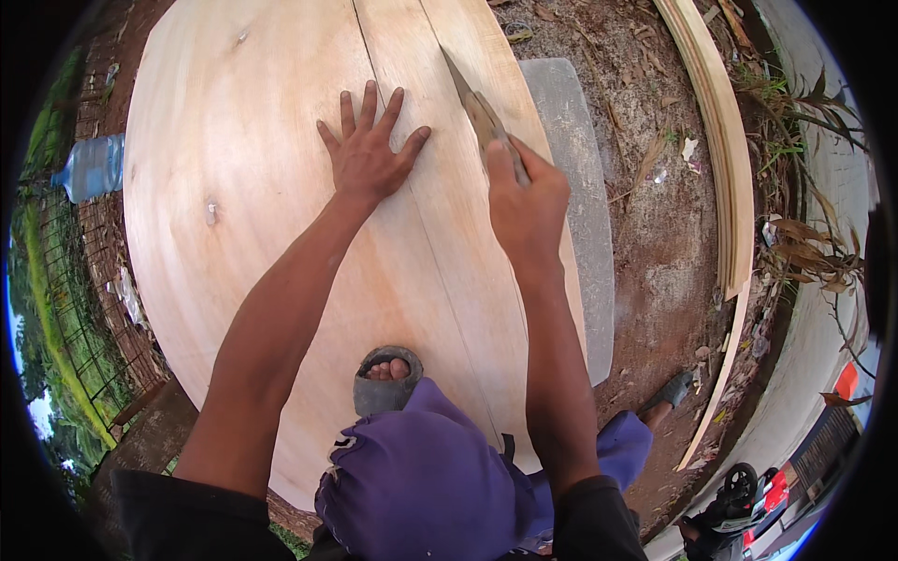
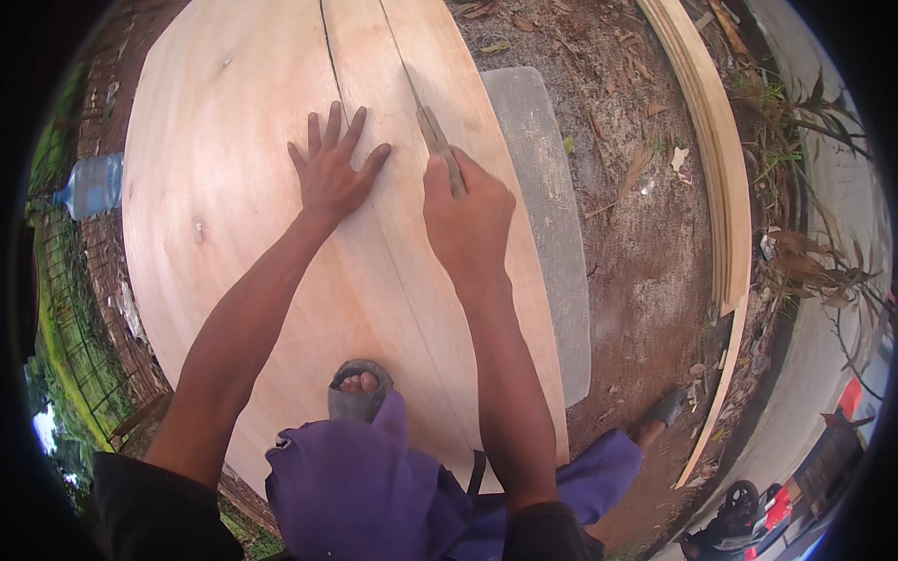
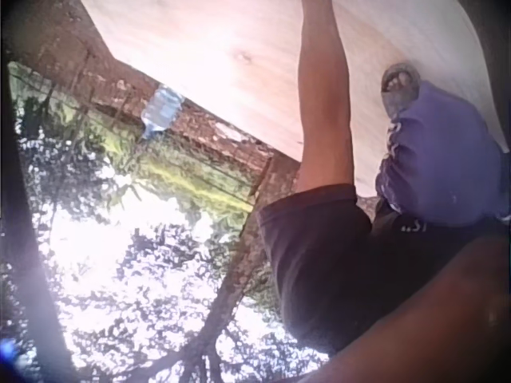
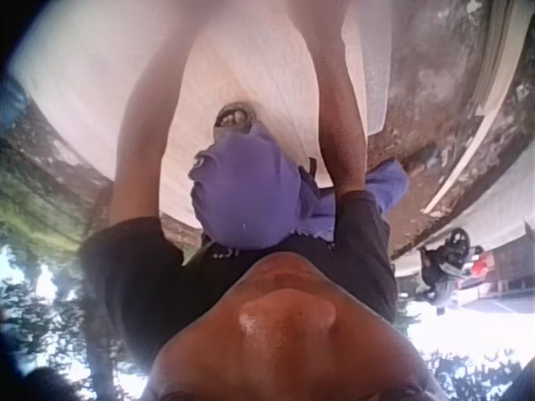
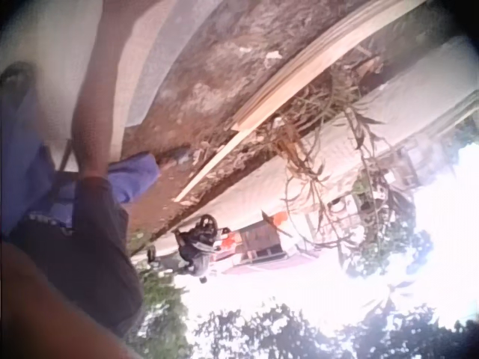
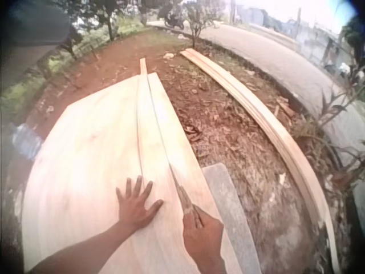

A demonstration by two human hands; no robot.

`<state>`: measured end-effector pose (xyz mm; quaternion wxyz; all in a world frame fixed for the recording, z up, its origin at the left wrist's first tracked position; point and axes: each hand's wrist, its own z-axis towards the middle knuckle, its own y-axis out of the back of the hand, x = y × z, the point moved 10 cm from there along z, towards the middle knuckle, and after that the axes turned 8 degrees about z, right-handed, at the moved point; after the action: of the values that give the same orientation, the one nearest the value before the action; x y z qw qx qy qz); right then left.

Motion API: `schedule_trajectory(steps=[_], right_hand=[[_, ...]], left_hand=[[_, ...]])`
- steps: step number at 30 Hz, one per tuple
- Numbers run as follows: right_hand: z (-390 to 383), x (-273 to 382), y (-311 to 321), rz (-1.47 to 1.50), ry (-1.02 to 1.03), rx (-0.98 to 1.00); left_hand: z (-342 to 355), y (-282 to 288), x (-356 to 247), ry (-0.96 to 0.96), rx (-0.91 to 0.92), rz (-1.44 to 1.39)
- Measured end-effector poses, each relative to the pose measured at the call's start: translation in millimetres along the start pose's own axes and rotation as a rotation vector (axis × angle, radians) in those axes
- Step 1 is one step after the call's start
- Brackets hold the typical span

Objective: The person uses a hand saw to cut a large sheet of plywood placed on the ground. They repeatedly saw along a marked line, reposition the sheet, and continue cutting until a strip is separated.

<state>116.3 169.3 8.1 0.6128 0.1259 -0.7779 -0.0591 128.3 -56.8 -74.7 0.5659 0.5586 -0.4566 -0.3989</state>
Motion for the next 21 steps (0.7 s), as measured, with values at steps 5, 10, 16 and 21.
schedule_trajectory(steps=[5,10,16,21], right_hand=[[-87.7,7.8,26.1,-0.011,0.059,-0.052],[-201.6,26.8,106.3,-0.177,0.158,0.048],[-6.5,-6.2,-2.5,-0.043,0.035,-0.007],[-108.9,-2.1,39.6,-0.041,0.026,-0.041]], left_hand=[[-12.3,-10.0,23.1,0.023,0.015,-0.006],[-9.9,-7.5,28.2,0.042,-0.019,0.005],[-3.6,-2.1,-2.3,-0.005,-0.007,-0.014],[-13.5,-12.6,26.7,0.027,0.0,0.022]])
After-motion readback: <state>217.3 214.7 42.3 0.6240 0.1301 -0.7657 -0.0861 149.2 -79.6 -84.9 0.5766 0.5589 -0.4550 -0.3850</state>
